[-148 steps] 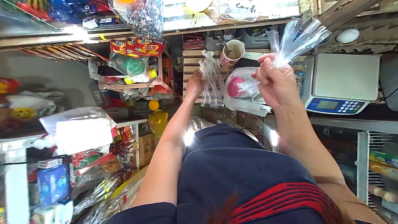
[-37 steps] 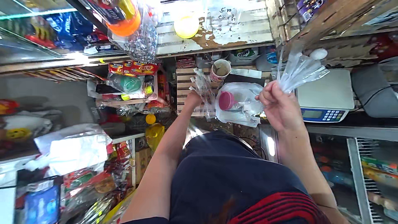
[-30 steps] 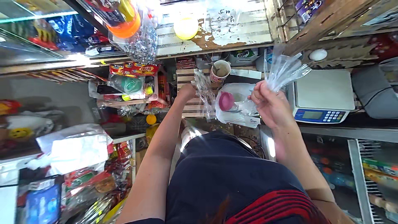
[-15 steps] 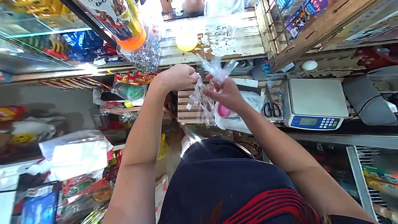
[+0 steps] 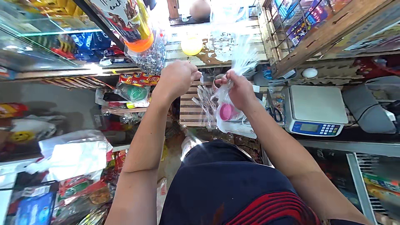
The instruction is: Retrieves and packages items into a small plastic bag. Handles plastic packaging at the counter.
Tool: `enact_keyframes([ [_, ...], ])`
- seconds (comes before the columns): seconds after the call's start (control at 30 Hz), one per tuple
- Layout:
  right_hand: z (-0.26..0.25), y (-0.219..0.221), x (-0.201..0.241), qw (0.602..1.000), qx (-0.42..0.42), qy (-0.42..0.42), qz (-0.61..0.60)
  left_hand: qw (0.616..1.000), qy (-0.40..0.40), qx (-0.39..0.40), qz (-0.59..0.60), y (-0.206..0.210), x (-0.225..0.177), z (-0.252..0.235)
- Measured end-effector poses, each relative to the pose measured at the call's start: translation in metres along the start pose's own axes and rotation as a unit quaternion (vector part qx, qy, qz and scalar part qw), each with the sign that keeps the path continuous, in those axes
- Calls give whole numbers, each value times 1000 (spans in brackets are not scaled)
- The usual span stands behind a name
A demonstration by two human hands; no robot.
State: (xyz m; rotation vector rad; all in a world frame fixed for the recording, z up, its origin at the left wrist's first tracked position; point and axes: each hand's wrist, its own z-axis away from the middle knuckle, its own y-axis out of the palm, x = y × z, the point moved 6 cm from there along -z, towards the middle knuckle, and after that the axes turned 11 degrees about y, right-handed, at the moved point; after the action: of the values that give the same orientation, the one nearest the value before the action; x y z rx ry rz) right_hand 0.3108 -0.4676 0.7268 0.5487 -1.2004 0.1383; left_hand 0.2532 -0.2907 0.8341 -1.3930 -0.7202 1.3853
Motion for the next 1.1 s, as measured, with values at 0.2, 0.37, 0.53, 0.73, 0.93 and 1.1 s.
enact_keyframes([
  [0.2,11,-3,13,1000,-4,3,11,1000,-9,21,22,-7,-32,16],
  [0.37,25,18,14,996,46,3,78,977,187,-12,101,-3,-59,4],
  [0.53,37,36,-9,995,92,45,-9,972,166,-148,70,4,-59,4],
  [0.73,61,34,-19,987,157,30,26,912,108,-254,303,30,-35,-4],
  [0.93,69,18,-27,992,91,43,-70,756,87,-151,631,116,-44,4],
  [1.1,81,10,-28,991,105,35,-75,748,143,-394,515,42,-58,43],
])
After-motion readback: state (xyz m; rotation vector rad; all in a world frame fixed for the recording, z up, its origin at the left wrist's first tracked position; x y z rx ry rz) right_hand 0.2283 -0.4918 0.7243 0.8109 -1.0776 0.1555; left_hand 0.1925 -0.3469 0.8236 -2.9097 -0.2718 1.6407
